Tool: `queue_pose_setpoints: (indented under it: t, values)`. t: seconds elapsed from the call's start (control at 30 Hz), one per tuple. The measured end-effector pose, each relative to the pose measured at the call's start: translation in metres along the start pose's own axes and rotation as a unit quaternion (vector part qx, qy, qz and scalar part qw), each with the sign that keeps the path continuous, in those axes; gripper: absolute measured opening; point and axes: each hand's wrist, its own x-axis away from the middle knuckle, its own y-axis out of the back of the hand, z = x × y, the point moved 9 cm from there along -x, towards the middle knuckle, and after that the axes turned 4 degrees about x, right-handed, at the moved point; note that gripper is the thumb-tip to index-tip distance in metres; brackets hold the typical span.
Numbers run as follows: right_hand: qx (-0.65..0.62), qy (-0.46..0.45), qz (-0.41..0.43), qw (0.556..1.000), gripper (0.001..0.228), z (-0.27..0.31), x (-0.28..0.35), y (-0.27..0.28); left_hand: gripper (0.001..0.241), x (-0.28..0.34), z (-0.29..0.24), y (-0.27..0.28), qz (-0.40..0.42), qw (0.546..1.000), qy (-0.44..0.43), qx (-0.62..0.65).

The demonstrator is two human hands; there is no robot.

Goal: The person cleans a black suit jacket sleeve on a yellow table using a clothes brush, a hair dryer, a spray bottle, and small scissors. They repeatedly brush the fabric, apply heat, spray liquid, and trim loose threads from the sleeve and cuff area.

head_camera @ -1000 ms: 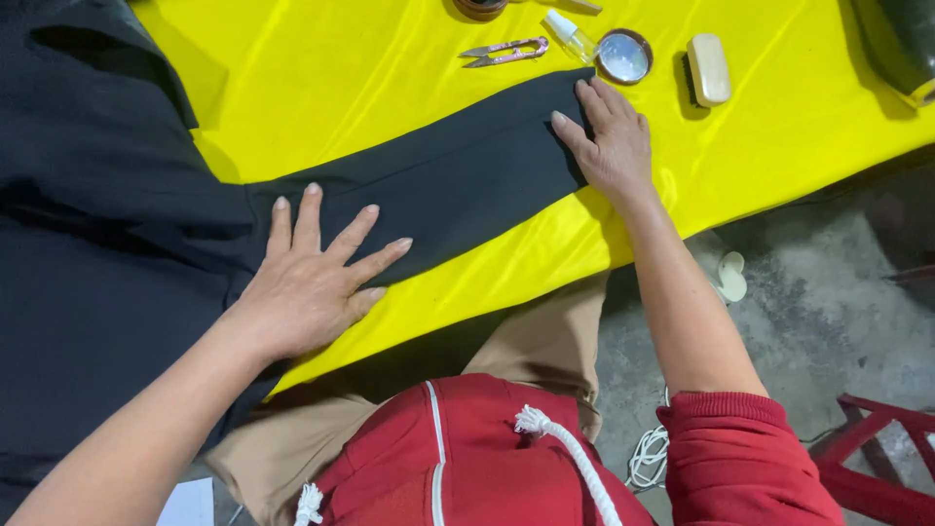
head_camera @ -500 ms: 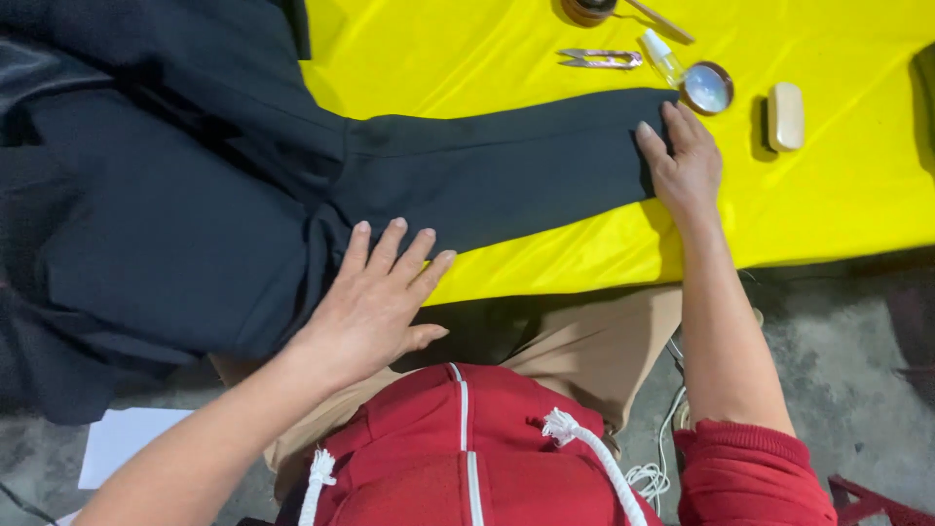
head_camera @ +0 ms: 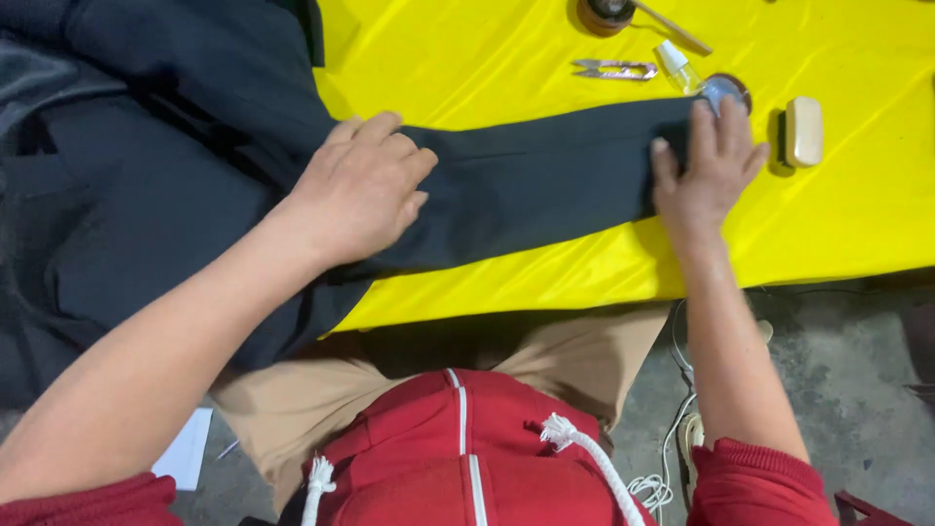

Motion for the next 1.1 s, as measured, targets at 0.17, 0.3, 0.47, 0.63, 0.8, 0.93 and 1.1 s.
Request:
queue_pose_setpoints:
  t: [0.17, 0.3, 0.47, 0.63, 0.8, 0.93, 1.1]
  values:
    - [-0.082, 0.166, 0.142, 0.972, 0.057, 0.136, -0.002, 0.020, 0.076, -0.007, 0.029, -0.036, 0.261, 0.952, 0.158, -0.022]
    - [-0.107, 0.110, 0.245, 0.957, 0.069, 0.102, -0.007, -0.005, 0.085, 0.010, 0.044, -0.046, 0.239, 0.957, 0.158, -0.033]
    - [-0.066, -0.009, 0.305, 0.950, 0.074, 0.047, -0.008, -0.035, 0.090, 0.012, 0.047, -0.045, 0.221, 0.959, 0.173, -0.038]
    - [-0.035, 0.013, 0.289, 0.957, 0.052, 0.036, -0.057, -0.037, 0.095, 0.010, 0.047, -0.050, 0.210, 0.961, 0.169, -0.067]
    - [-0.002, 0.136, 0.126, 0.983, 0.031, 0.057, -0.093, -0.058, 0.094, 0.013, 0.054, -0.052, 0.151, 0.975, 0.155, -0.053]
    - [0.028, 0.120, 0.112, 0.986, 0.059, 0.064, -0.088, -0.092, 0.079, 0.015, 0.064, -0.038, 0.027, 0.982, 0.165, 0.090]
    - [0.062, 0.073, 0.065, 0.993, 0.043, 0.041, -0.076, -0.108, 0.078, 0.020, 0.089, -0.038, 0.021, 0.964, 0.241, 0.112]
